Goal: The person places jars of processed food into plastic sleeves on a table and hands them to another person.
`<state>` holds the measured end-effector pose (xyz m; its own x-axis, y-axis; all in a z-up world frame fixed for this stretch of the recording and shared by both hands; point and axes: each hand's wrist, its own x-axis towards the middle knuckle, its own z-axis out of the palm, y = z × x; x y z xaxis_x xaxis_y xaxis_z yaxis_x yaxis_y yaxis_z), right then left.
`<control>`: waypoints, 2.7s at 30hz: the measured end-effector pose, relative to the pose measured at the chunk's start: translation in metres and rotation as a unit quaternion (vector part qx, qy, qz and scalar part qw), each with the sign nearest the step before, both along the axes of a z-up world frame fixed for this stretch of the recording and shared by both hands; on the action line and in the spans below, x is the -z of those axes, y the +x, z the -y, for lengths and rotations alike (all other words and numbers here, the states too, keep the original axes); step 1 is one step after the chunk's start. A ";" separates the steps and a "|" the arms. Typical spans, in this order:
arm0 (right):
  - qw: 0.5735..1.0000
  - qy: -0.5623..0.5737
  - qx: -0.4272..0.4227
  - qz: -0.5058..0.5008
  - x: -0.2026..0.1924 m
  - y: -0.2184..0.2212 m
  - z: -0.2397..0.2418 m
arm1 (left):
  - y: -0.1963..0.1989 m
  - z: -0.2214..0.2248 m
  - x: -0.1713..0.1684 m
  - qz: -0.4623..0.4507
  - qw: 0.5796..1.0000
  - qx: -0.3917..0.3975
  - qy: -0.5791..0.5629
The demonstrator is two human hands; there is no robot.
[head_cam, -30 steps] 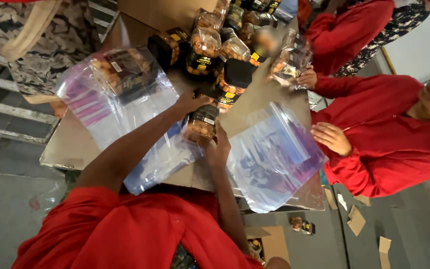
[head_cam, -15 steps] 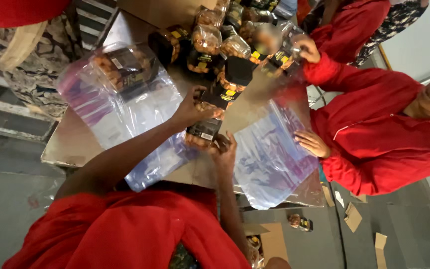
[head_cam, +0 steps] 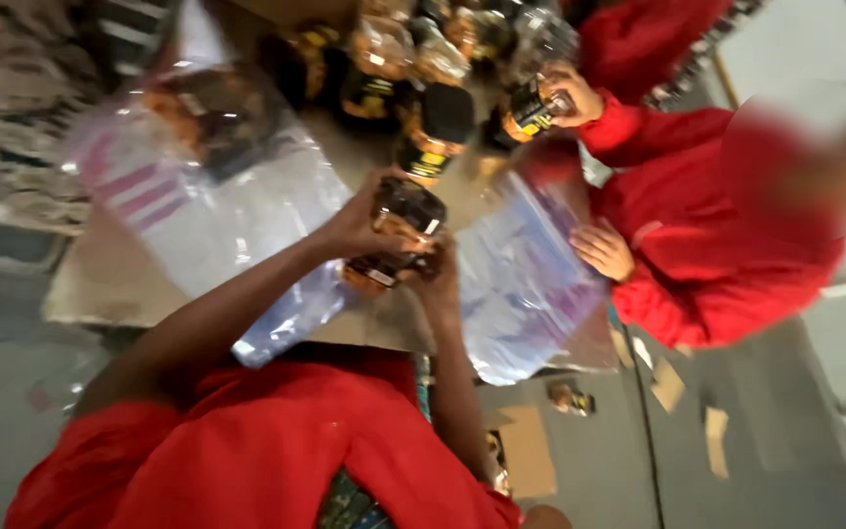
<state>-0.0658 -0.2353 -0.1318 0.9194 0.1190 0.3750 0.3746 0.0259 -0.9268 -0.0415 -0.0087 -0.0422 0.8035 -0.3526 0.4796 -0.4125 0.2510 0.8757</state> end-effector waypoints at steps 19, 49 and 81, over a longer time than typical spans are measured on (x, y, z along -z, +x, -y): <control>0.948 -0.238 0.199 -0.071 0.010 -0.090 0.067 | -0.081 0.035 -0.006 0.000 0.997 -0.066 0.046; 0.872 -0.423 0.191 0.157 -0.159 -0.104 -0.039 | -0.091 0.050 0.030 0.044 0.982 -0.140 0.122; 0.914 -0.390 -0.040 0.107 -0.167 -0.097 0.011 | -0.105 0.041 0.013 -0.036 0.988 -0.064 0.135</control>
